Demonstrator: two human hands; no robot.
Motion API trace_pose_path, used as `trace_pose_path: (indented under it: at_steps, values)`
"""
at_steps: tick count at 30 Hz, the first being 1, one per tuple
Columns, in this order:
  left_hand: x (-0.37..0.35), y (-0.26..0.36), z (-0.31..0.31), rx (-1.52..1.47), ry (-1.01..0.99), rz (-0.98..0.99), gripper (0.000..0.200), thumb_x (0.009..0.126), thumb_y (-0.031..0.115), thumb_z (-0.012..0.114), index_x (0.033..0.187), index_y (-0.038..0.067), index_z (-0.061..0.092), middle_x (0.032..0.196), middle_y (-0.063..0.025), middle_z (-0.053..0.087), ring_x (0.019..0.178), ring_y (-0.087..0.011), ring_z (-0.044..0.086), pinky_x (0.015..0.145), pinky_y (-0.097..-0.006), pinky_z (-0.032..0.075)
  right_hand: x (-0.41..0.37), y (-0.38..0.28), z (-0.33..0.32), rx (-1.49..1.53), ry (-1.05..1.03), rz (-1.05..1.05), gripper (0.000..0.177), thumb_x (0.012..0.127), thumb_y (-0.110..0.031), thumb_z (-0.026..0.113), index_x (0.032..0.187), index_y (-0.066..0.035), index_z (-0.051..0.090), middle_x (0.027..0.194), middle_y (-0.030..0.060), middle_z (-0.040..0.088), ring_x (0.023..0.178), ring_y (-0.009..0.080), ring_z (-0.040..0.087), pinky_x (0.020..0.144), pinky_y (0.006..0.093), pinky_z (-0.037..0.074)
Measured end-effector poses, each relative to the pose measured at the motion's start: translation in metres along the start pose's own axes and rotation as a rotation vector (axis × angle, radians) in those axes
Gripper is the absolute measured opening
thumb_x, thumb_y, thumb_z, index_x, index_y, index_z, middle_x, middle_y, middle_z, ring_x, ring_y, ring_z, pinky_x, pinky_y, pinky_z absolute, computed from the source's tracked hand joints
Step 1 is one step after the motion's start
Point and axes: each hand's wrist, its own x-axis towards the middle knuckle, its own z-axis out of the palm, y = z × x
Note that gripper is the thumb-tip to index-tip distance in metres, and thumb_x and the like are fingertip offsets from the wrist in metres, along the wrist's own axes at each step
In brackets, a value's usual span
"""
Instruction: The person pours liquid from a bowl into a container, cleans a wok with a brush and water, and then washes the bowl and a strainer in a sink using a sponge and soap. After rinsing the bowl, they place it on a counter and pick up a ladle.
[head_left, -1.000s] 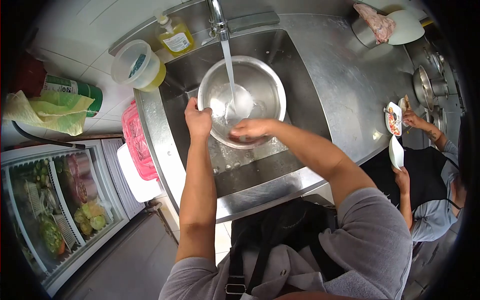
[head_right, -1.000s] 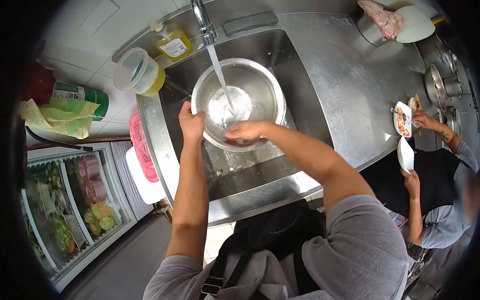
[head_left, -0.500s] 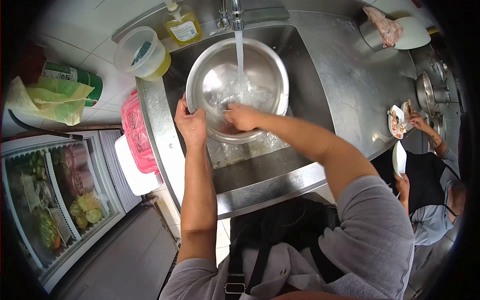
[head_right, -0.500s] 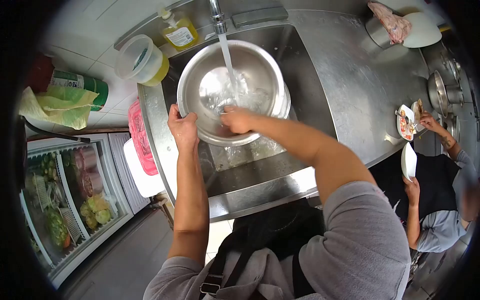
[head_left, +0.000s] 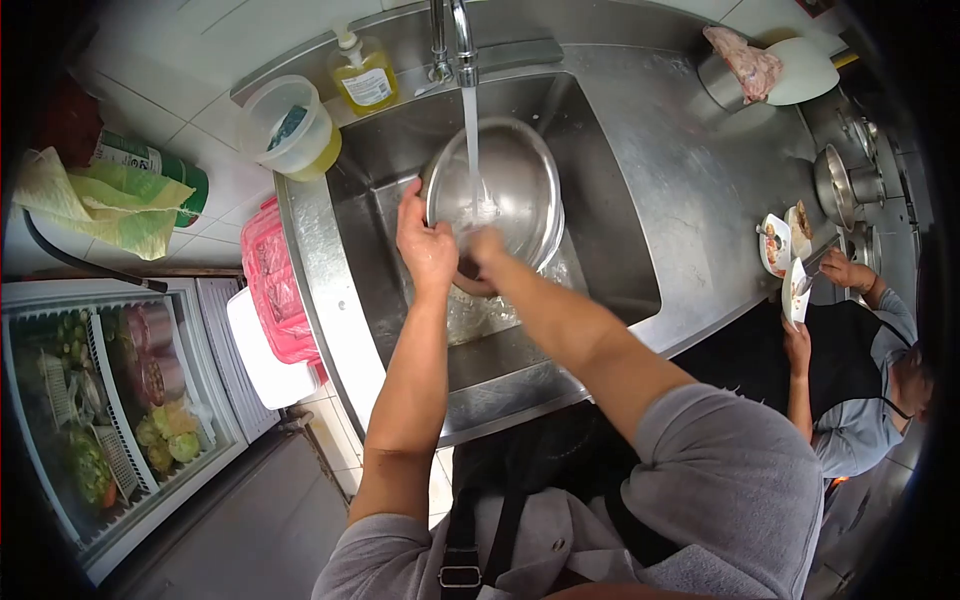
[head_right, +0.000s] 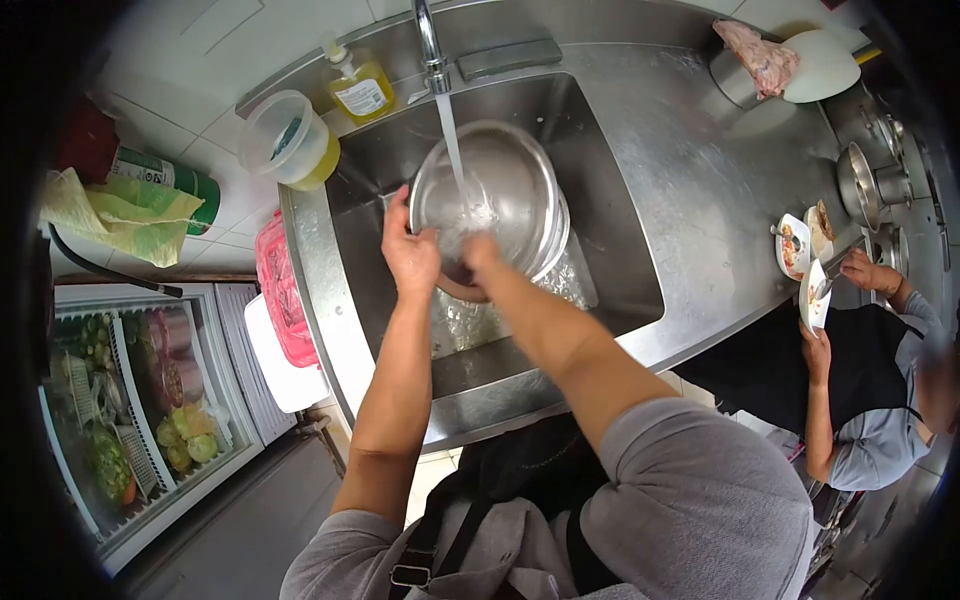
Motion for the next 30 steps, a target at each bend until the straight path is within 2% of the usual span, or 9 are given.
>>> trace_pose_path:
  at_steps: [5,9,13,16,20,22,24,27,30]
  values:
    - [-0.031,-0.027,-0.017,0.008,-0.011,-0.177,0.057,0.073,-0.013,0.048,0.128,-0.002,0.056,0.125,-0.0136,0.061,0.109,-0.0189,0.06,0.094,-0.0279,0.044,0.005,-0.087,0.011,0.895,-0.666,-0.02,0.017,0.09,-0.004,0.051,0.1,-0.007,0.065,0.105,0.0115,0.067,0.09,0.0207,0.064,0.078,0.0376,0.053]
    - [-0.025,-0.021,-0.042,-0.086,0.008,-0.233,0.061,0.07,-0.014,0.047,0.13,-0.003,0.054,0.121,-0.0096,0.062,0.108,-0.0151,0.059,0.094,-0.0247,0.043,0.064,-0.077,-0.057,0.421,-0.324,-0.441,0.021,0.086,0.002,0.052,0.101,-0.002,0.067,0.1,0.0116,0.068,0.09,0.0196,0.065,0.081,0.0346,0.052]
    - [-0.013,-0.004,-0.018,-0.077,0.031,-0.183,0.035,0.07,-0.014,0.049,0.102,-0.003,0.06,0.133,-0.0157,0.057,0.115,-0.022,0.057,0.096,-0.0289,0.042,0.066,0.05,-0.021,0.011,-0.055,-0.161,0.019,0.093,-0.01,0.054,0.105,-0.007,0.068,0.103,0.0076,0.068,0.087,0.0208,0.064,0.073,0.035,0.051]
    - [-0.017,0.0,-0.004,0.081,-0.021,-0.091,0.019,0.07,-0.013,0.052,0.086,-0.003,0.056,0.137,-0.0169,0.055,0.117,-0.0306,0.058,0.095,-0.033,0.044,-0.042,-0.009,0.026,0.634,-0.41,0.256,0.022,0.093,-0.008,0.051,0.112,-0.006,0.061,0.096,0.0117,0.064,0.073,0.0227,0.062,0.056,0.0378,0.051]
    - [-0.027,-0.002,-0.018,0.145,-0.075,-0.088,0.027,0.07,-0.013,0.052,0.093,-0.002,0.061,0.137,-0.0176,0.053,0.123,-0.036,0.053,0.096,-0.0355,0.045,-0.08,-0.097,-0.03,1.159,-0.733,0.306,0.025,0.094,-0.018,0.051,0.117,-0.008,0.052,0.105,0.0142,0.062,0.083,0.0278,0.065,0.068,0.044,0.054]
    - [-0.032,0.002,-0.02,0.431,-0.065,0.141,0.032,0.072,-0.011,0.052,0.1,-0.001,0.062,0.137,-0.0172,0.052,0.127,-0.0388,0.049,0.101,-0.043,0.042,-0.095,-0.134,-0.067,1.163,-0.657,0.188,0.023,0.092,-0.013,0.052,0.114,-0.006,0.054,0.102,0.0108,0.062,0.09,0.0291,0.063,0.077,0.0448,0.053]
    - [-0.041,0.016,-0.003,0.545,-0.149,0.211,0.016,0.079,-0.002,0.059,0.093,0.004,0.056,0.139,-0.0124,0.052,0.138,-0.0387,0.039,0.106,-0.0705,0.02,-0.082,-0.141,-0.082,1.054,-0.493,0.063,0.032,0.088,-0.007,0.053,0.119,-0.005,0.048,0.1,0.0114,0.061,0.094,0.0277,0.062,0.082,0.0442,0.053]
    - [-0.022,0.04,0.023,0.373,-0.275,0.319,0.014,0.088,0.015,0.066,0.095,0.007,0.057,0.13,-0.0106,0.06,0.134,-0.0382,0.045,0.106,-0.0716,0.018,-0.047,-0.119,-0.106,0.941,-0.283,-0.104,0.054,0.074,0.008,0.051,0.127,-0.003,0.044,0.096,0.0102,0.057,0.084,0.022,0.06,0.075,0.0401,0.054]
    - [0.034,0.063,0.056,0.113,-0.246,0.243,0.03,0.091,0.018,0.062,0.116,0.003,0.06,0.12,-0.0174,0.064,0.119,-0.0359,0.058,0.105,-0.0548,0.036,-0.064,-0.074,-0.139,0.922,-0.235,-0.09,0.054,0.068,0.011,0.048,0.121,-0.002,0.05,0.095,0.0076,0.057,0.079,0.0195,0.056,0.072,0.0386,0.052]
